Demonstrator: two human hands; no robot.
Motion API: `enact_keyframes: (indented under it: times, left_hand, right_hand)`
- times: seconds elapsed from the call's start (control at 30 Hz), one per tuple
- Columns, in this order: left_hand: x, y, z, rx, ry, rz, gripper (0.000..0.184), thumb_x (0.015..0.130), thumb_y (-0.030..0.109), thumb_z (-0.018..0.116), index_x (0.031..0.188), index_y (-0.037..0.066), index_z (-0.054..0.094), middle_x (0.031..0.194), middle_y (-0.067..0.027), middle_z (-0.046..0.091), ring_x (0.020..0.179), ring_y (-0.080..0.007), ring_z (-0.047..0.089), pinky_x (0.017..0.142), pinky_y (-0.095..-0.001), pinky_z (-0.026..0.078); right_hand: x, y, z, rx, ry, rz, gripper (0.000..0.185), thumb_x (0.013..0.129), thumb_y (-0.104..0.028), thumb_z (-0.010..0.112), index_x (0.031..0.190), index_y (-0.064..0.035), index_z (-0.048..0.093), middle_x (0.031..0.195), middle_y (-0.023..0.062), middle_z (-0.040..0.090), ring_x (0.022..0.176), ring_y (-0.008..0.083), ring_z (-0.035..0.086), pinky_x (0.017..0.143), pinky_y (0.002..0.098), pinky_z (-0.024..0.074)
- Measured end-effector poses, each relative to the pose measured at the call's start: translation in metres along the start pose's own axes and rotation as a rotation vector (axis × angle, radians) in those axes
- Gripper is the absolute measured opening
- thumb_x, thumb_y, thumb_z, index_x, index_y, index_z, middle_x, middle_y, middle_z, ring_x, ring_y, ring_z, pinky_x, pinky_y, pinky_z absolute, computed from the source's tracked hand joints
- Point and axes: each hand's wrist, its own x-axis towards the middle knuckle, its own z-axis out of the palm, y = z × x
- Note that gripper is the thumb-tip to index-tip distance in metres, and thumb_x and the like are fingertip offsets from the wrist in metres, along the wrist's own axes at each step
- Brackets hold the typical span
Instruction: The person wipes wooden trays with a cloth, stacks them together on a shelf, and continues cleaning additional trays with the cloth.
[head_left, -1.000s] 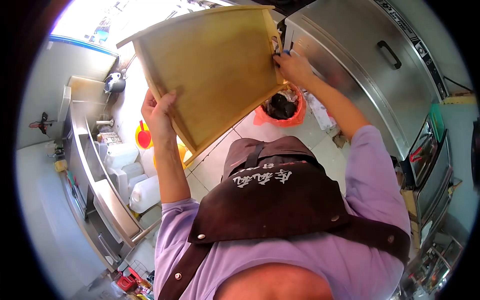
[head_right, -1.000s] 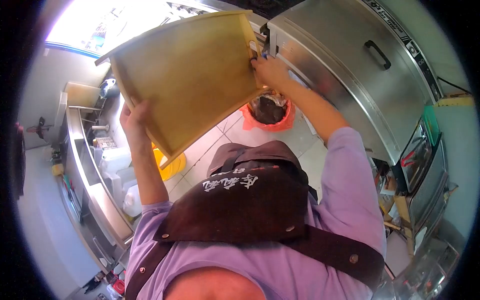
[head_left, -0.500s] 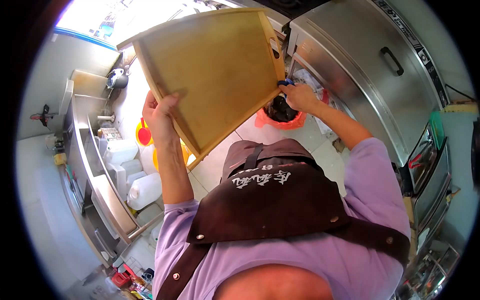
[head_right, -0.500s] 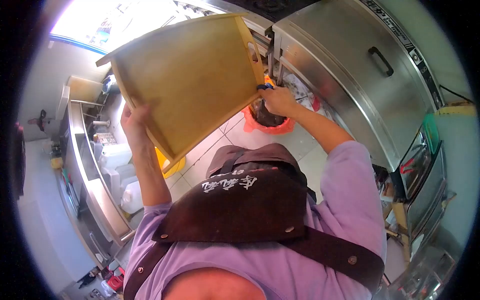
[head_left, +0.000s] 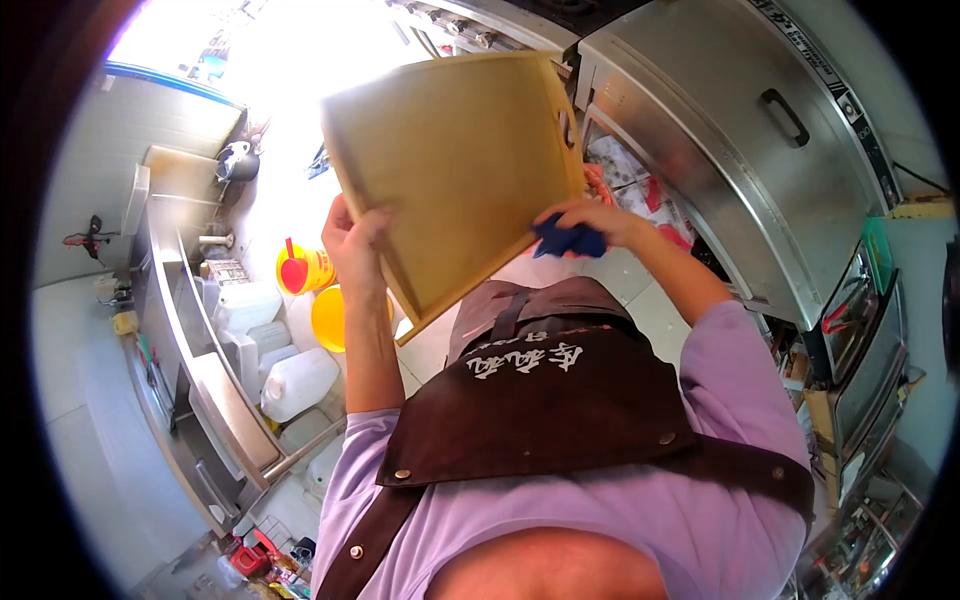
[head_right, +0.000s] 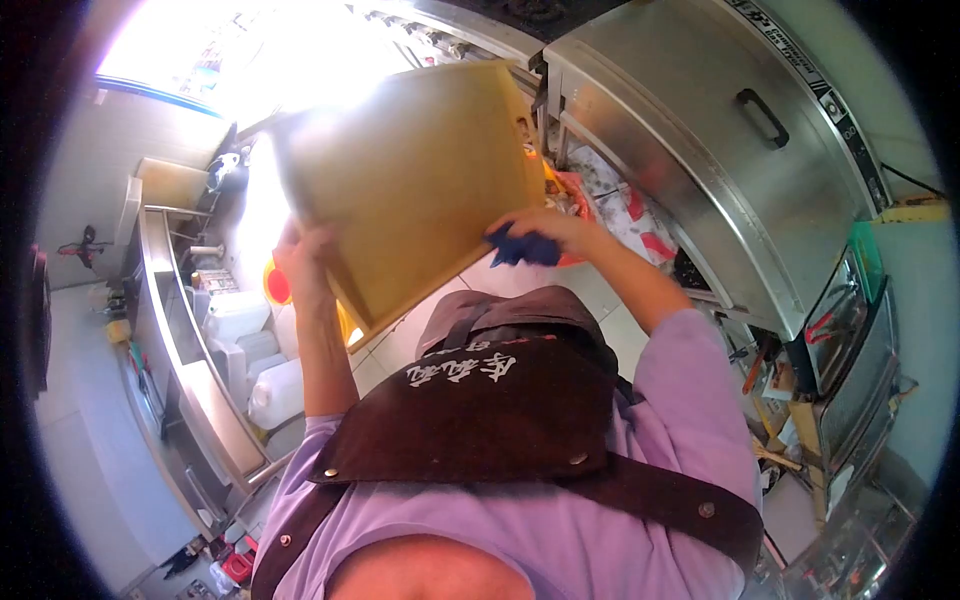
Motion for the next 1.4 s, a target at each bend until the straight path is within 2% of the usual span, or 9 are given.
enact_keyframes:
  times: [0.07,0.13,0.2,0.27,0.6,0.77,0.87,1.07,1.4]
  left_hand:
    - [0.004,0.004,-0.011,-0.057,0.017,0.042,0.033,0.067,-0.001,0.063,0.099,-0.003,0.061,0.089,-0.0063,0.065,0.075,-0.0137,0.06,0.071,-0.0245,0.049]
    - [0.01,0.008,-0.03,-0.067,-0.024,0.11,0.037,0.067,-0.002,0.063,0.103,-0.003,0.06,0.093,-0.0079,0.065,0.08,-0.0158,0.062,0.076,-0.0265,0.05]
    - [0.014,0.012,-0.044,-0.058,-0.027,0.147,0.046,0.07,0.006,0.066,0.113,-0.005,0.055,0.101,-0.0108,0.063,0.088,-0.0212,0.064,0.077,-0.0307,0.054]
    - [0.013,0.025,-0.048,-0.09,0.014,0.16,0.046,0.071,0.006,0.065,0.114,-0.005,0.054,0.103,-0.0112,0.062,0.088,-0.0211,0.064,0.077,-0.0307,0.054]
    - [-0.002,0.033,-0.044,-0.248,-0.024,0.113,0.043,0.075,0.003,0.062,0.117,-0.003,0.051,0.102,-0.0105,0.061,0.085,-0.0202,0.064,0.076,-0.0294,0.054]
    - [-0.003,0.037,-0.05,-0.267,-0.041,0.153,0.046,0.073,0.003,0.062,0.118,-0.003,0.051,0.104,-0.0109,0.061,0.09,-0.02,0.063,0.08,-0.0304,0.053]
    - [-0.01,0.038,-0.05,-0.218,-0.034,0.18,0.052,0.071,0.004,0.064,0.12,-0.003,0.049,0.105,-0.0117,0.06,0.093,-0.0216,0.063,0.083,-0.0319,0.053]
    - [-0.025,0.048,-0.027,-0.168,-0.105,0.221,0.062,0.066,0.007,0.068,0.124,-0.005,0.046,0.109,-0.0128,0.059,0.095,-0.0237,0.063,0.085,-0.0335,0.052]
    - [-0.025,0.041,-0.016,-0.131,-0.091,0.233,0.06,0.067,0.009,0.068,0.12,-0.007,0.047,0.109,-0.0154,0.06,0.098,-0.0263,0.062,0.089,-0.035,0.051]
  right_hand:
    - [-0.032,-0.017,-0.017,0.347,0.207,-0.117,0.032,0.083,-0.013,0.055,0.11,-0.0009,0.066,0.096,0.006,0.066,0.077,0.0141,0.065,0.069,0.0308,0.0539]
    - [-0.028,0.011,-0.089,-0.08,0.352,-0.081,0.026,0.082,-0.012,0.055,0.101,-0.0019,0.068,0.088,0.0061,0.068,0.068,0.0154,0.066,0.061,0.0296,0.0529]
    - [-0.038,0.023,-0.12,-1.213,0.659,0.201,0.025,0.082,-0.012,0.051,0.098,-0.004,0.069,0.081,0.0096,0.068,0.064,0.0168,0.064,0.057,0.0269,0.0513]
    - [-0.044,0.036,-0.149,-0.047,0.636,-0.007,0.025,0.084,-0.016,0.05,0.092,-0.0028,0.07,0.077,0.0106,0.067,0.063,0.0156,0.063,0.055,0.0272,0.0505]
    - [-0.024,-0.012,-0.07,0.416,0.352,-0.386,0.033,0.095,-0.013,0.044,0.124,-0.0023,0.054,0.099,0.0161,0.066,0.074,0.0224,0.064,0.065,0.0326,0.0545]
    - [-0.019,-0.018,-0.036,0.49,0.43,-0.454,0.04,0.088,-0.002,0.051,0.128,-0.0074,0.049,0.116,0.011,0.06,0.099,0.0239,0.062,0.083,0.034,0.0528]
    - [-0.005,-0.027,-0.026,0.366,0.553,-0.453,0.037,0.082,0.001,0.059,0.117,-0.0086,0.054,0.101,0.0059,0.062,0.084,0.0183,0.064,0.072,0.0337,0.0548]
    - [0.03,-0.025,-0.029,0.493,0.742,-0.464,0.029,0.074,0.0,0.066,0.1,-0.0045,0.055,0.092,0.0103,0.062,0.075,0.0194,0.063,0.061,0.0334,0.0533]
    - [0.043,-0.04,-0.013,0.118,1.002,-0.536,0.01,0.077,-0.005,0.06,0.083,0.0028,0.062,0.071,0.0074,0.063,0.058,0.0176,0.06,0.049,0.0313,0.0481]
